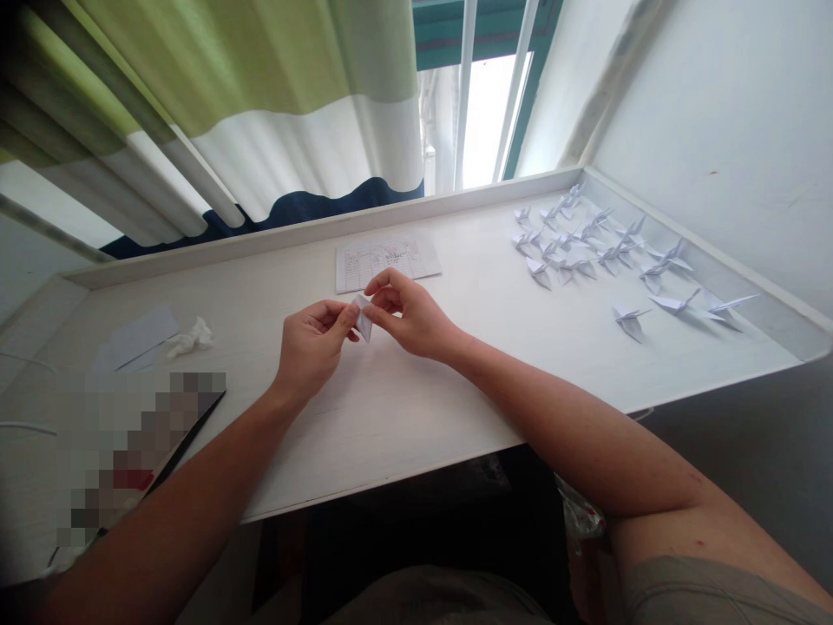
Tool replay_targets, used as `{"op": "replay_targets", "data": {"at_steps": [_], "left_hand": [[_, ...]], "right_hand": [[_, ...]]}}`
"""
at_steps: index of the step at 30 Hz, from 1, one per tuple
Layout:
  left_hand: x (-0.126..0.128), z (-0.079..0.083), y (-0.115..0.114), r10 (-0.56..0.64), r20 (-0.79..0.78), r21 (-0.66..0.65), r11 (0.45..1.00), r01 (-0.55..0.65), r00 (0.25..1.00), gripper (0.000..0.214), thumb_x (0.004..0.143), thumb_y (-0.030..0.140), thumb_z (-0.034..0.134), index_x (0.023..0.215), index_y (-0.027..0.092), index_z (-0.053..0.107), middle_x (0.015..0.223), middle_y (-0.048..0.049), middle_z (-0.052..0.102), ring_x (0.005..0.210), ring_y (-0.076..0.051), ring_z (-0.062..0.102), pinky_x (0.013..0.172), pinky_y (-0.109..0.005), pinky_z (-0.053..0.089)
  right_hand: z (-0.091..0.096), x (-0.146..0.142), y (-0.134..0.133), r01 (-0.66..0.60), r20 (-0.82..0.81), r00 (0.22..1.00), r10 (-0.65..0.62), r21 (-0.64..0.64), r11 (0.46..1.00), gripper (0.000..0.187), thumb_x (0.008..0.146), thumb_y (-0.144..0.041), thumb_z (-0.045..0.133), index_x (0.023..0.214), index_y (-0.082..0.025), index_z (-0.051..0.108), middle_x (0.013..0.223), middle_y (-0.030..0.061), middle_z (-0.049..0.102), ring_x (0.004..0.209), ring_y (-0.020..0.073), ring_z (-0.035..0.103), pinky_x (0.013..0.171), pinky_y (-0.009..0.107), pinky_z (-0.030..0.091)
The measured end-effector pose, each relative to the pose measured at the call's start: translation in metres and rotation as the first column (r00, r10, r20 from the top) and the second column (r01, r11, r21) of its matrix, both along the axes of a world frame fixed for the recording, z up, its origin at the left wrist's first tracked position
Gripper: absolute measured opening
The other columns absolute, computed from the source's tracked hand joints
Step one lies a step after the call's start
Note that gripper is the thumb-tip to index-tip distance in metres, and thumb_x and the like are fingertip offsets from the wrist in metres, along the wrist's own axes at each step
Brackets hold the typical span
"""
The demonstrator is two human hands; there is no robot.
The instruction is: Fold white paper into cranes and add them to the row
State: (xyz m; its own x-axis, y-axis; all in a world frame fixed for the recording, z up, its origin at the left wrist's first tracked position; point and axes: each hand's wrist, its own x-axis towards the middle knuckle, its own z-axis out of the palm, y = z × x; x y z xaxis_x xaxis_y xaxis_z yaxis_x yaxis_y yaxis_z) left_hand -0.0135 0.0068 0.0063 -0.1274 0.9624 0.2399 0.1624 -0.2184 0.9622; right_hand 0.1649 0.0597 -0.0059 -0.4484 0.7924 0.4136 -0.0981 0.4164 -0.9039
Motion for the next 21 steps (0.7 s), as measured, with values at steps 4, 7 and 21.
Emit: {"op": "replay_targets", "data": {"at_steps": [4,7,21], "left_hand": [[0.000,-0.001,0.000,0.005,-0.028,0.018,1.000,-0.004,1.000,0.030,0.088,0.045,0.084,0.082,0.017,0.080,0.074,-0.0044,0.079,0.062,-0.014,0.069,0.060,-0.026,0.058],[-0.001,0.001,-0.001,0.020,-0.046,0.032,0.999,-0.019,0.999,0.027,0.087,0.044,0.085,0.083,0.017,0.082,0.075,-0.0046,0.080,0.063,-0.014,0.068,0.059,-0.025,0.058],[-0.007,0.001,0.000,-0.074,0.044,-0.093,0.993,0.078,0.996,0.034,0.086,0.052,0.087,0.084,0.018,0.084,0.077,-0.0057,0.080,0.072,-0.017,0.073,0.067,-0.027,0.059]], "right_hand": [[-0.002,-0.001,0.001,0.001,-0.026,1.000,-0.003,-0.078,0.997,0.043,0.088,-0.056,0.084,0.098,-0.022,0.060,0.083,0.0006,0.073,0.078,0.0173,0.071,0.074,0.034,0.056],[-0.003,-0.001,0.002,-0.026,-0.072,0.997,0.014,-0.166,0.986,0.046,0.083,-0.057,0.089,0.098,-0.021,0.063,0.083,0.0027,0.078,0.080,0.0199,0.076,0.075,0.036,0.059],[0.008,0.004,0.000,-0.057,-0.099,0.995,0.034,-0.246,0.967,0.050,0.075,-0.051,0.096,0.099,-0.020,0.064,0.077,0.0017,0.078,0.070,0.0177,0.075,0.065,0.031,0.058]]}}
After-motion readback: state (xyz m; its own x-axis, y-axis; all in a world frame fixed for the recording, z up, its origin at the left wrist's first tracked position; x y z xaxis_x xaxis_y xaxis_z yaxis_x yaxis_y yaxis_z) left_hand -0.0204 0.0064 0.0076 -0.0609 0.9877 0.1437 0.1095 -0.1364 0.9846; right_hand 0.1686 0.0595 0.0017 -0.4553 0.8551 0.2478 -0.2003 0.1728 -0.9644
